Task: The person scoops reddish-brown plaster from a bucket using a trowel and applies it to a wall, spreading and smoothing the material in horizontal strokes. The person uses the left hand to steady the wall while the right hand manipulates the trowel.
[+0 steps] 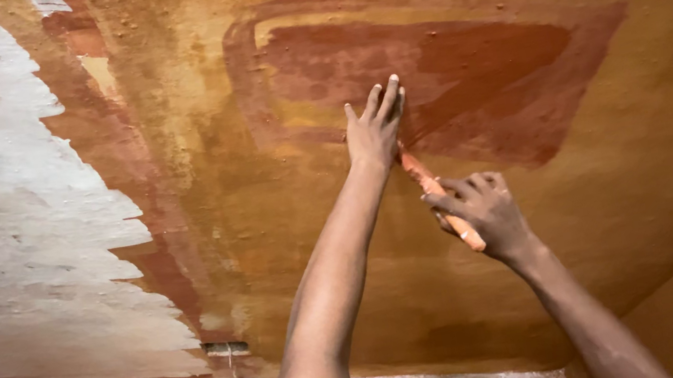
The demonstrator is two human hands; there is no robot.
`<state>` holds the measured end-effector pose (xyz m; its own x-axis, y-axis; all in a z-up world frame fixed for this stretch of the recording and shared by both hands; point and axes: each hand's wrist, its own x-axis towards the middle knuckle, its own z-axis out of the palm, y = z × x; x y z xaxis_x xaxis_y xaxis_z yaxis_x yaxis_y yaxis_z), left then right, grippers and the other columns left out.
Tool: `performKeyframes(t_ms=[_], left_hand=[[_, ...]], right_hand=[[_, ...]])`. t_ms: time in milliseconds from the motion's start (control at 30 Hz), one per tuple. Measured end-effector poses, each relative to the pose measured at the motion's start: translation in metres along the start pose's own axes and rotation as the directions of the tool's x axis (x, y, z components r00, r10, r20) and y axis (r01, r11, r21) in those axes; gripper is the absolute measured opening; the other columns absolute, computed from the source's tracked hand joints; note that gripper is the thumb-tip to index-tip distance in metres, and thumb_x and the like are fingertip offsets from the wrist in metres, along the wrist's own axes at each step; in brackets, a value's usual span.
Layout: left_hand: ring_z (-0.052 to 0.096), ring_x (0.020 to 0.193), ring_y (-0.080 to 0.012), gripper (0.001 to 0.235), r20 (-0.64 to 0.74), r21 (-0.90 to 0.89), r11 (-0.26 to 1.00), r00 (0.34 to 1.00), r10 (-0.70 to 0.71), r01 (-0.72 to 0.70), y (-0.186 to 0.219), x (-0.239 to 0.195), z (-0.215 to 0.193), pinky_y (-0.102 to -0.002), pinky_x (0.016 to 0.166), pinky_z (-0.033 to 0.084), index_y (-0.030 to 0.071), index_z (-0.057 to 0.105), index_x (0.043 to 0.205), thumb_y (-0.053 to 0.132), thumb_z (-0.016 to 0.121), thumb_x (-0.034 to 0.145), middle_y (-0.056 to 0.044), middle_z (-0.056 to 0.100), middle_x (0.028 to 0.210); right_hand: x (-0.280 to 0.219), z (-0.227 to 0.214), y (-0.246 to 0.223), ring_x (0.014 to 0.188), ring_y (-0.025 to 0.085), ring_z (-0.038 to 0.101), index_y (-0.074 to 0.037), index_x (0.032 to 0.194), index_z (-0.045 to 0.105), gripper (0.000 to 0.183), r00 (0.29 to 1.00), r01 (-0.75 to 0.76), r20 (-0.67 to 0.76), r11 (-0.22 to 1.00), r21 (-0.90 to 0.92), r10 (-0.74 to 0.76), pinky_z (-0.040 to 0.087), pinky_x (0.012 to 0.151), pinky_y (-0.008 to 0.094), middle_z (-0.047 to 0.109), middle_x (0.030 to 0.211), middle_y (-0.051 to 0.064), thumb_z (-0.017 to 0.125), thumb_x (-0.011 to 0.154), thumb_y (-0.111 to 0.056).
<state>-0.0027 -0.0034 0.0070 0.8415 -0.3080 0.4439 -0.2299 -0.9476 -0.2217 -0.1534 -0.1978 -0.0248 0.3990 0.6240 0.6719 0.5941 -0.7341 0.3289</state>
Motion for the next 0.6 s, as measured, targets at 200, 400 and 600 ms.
performKeyframes(t_ms=[200, 400, 600], left_hand=[[0.018, 0.155, -0.0225, 0.079, -0.112, 0.040, 0.999, 0.994, -0.003, 0.008, 0.002, 0.004, 0.015, -0.063, 0.116, 0.035, 0.020, 0.016, 0.164, 0.027, 0.057, 0.097, 0.002, -0.003, 0.171], [0.018, 0.155, -0.0219, 0.080, -0.121, 0.061, 0.998, 0.993, 0.006, 0.002, 0.001, 0.006, 0.020, -0.063, 0.118, 0.031, 0.021, 0.015, 0.164, 0.022, 0.057, 0.096, 0.002, -0.003, 0.171], [0.018, 0.155, -0.0220, 0.080, -0.141, 0.060, 0.998, 0.990, -0.002, 0.011, 0.002, 0.007, 0.024, -0.063, 0.117, 0.032, 0.020, 0.015, 0.164, 0.024, 0.057, 0.096, 0.002, -0.002, 0.171]], right_hand=[[-0.013, -0.025, 0.038, 0.103, 0.026, 0.063, -0.027, 0.127, 0.068, 0.045, 0.992, -0.121, -0.058, 0.987, -0.102, 0.116, 0.043, 0.097, 0.047, 0.068, 0.126, 0.005, 0.078, 0.083, -0.029], [-0.027, -0.037, 0.067, 0.108, 0.026, 0.062, -0.029, 0.136, 0.069, 0.042, 0.926, -0.319, -0.283, 0.919, -0.232, 0.250, 0.045, 0.103, 0.045, 0.069, 0.134, 0.002, 0.081, 0.096, -0.023], [-0.028, -0.023, 0.057, 0.105, 0.025, 0.062, -0.029, 0.134, 0.069, 0.043, 0.901, -0.339, -0.366, 0.905, -0.258, 0.233, 0.045, 0.100, 0.044, 0.070, 0.133, 0.003, 0.082, 0.095, -0.020]])
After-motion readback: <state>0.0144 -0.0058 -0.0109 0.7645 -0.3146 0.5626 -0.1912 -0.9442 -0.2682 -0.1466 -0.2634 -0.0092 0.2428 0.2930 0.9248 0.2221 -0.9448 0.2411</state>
